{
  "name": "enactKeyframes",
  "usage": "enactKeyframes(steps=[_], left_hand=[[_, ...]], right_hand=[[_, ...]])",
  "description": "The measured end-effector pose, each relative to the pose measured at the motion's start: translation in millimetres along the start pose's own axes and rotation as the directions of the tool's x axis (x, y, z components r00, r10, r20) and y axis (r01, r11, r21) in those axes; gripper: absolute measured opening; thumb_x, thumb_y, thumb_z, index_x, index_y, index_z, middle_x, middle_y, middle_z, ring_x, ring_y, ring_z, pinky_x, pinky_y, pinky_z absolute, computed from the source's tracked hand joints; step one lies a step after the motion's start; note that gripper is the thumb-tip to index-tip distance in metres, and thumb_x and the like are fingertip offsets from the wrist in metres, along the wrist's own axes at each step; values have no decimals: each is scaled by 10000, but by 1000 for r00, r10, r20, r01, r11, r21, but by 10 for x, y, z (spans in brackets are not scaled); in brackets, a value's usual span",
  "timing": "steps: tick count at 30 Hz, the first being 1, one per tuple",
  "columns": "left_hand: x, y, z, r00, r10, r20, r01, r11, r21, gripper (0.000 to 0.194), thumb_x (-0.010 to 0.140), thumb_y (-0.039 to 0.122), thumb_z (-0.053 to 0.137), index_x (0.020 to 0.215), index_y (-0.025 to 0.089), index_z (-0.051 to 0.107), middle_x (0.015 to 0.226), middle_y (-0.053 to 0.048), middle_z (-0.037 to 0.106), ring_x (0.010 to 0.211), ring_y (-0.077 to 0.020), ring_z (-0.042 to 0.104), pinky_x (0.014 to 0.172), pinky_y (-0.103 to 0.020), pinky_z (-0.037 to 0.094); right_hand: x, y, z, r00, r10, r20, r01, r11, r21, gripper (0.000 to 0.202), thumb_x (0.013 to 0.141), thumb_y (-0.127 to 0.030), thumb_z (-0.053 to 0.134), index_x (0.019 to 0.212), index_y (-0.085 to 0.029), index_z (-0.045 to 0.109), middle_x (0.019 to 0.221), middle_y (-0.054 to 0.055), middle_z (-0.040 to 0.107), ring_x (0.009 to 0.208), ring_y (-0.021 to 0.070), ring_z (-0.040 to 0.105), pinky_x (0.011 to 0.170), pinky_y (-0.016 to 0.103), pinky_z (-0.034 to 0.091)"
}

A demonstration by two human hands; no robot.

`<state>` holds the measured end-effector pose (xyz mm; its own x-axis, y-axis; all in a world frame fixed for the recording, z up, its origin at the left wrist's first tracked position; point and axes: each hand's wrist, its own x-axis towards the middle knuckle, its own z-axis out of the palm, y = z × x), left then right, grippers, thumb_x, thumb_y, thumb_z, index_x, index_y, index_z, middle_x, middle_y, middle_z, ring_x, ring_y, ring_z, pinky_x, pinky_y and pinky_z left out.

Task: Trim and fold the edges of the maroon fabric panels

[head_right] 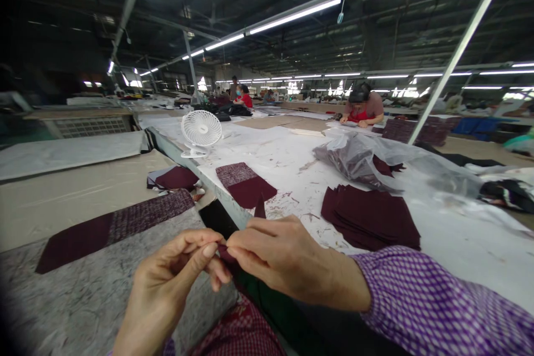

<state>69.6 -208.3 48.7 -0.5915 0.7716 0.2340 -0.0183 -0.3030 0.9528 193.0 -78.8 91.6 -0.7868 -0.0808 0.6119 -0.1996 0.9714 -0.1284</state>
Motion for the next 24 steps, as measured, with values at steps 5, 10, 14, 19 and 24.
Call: enactKeyframes(steps=[5, 10, 14, 19, 24], left_hand=[[-46, 25, 22, 998, -45, 36, 46, 999, -14, 264, 793, 369, 658, 943, 156, 616, 596, -23, 674, 492, -127, 592, 491, -233, 491], [-75, 18, 75, 999, -38, 9, 38, 999, -38, 254, 781, 369, 669, 900, 154, 604, 540, -13, 649, 449, -110, 554, 436, -203, 448], [-75, 0, 116, 999, 9, -42, -11, 999, -39, 220, 774, 341, 679, 864, 153, 609, 574, -16, 661, 473, -105, 564, 471, -209, 467], [-68, 12, 60, 999, -47, 7, 47, 999, 2, 285, 772, 385, 675, 933, 157, 614, 517, -2, 638, 396, -92, 506, 404, -192, 391], [-22, 37, -39, 988, 89, -127, -73, 990, 123, 264, 793, 406, 646, 914, 173, 671, 490, 16, 585, 434, -100, 534, 399, -185, 358]], right_hand=[[-39, 7, 8, 997, -71, 23, 74, 983, -166, 229, 943, -177, 444, 834, -178, 645, 736, 28, 666, 639, 105, 586, 592, 235, 430], [-53, 15, 8, 988, -132, 77, 147, 960, -237, 244, 945, -187, 438, 785, -185, 623, 718, 26, 660, 642, 117, 585, 581, 250, 441], [-67, 2, 6, 982, -160, 97, 178, 956, -234, 183, 928, -170, 469, 851, -174, 635, 748, 28, 664, 652, 113, 595, 612, 243, 466], [-33, 34, 39, 997, -59, -50, 59, 998, -8, 138, 924, -176, 499, 880, -167, 629, 751, 22, 655, 654, 97, 603, 592, 210, 468], [60, 140, 35, 971, 203, 127, -239, 784, 573, 218, 971, -270, 423, 916, -149, 596, 713, -3, 577, 546, 59, 557, 506, 173, 449]])
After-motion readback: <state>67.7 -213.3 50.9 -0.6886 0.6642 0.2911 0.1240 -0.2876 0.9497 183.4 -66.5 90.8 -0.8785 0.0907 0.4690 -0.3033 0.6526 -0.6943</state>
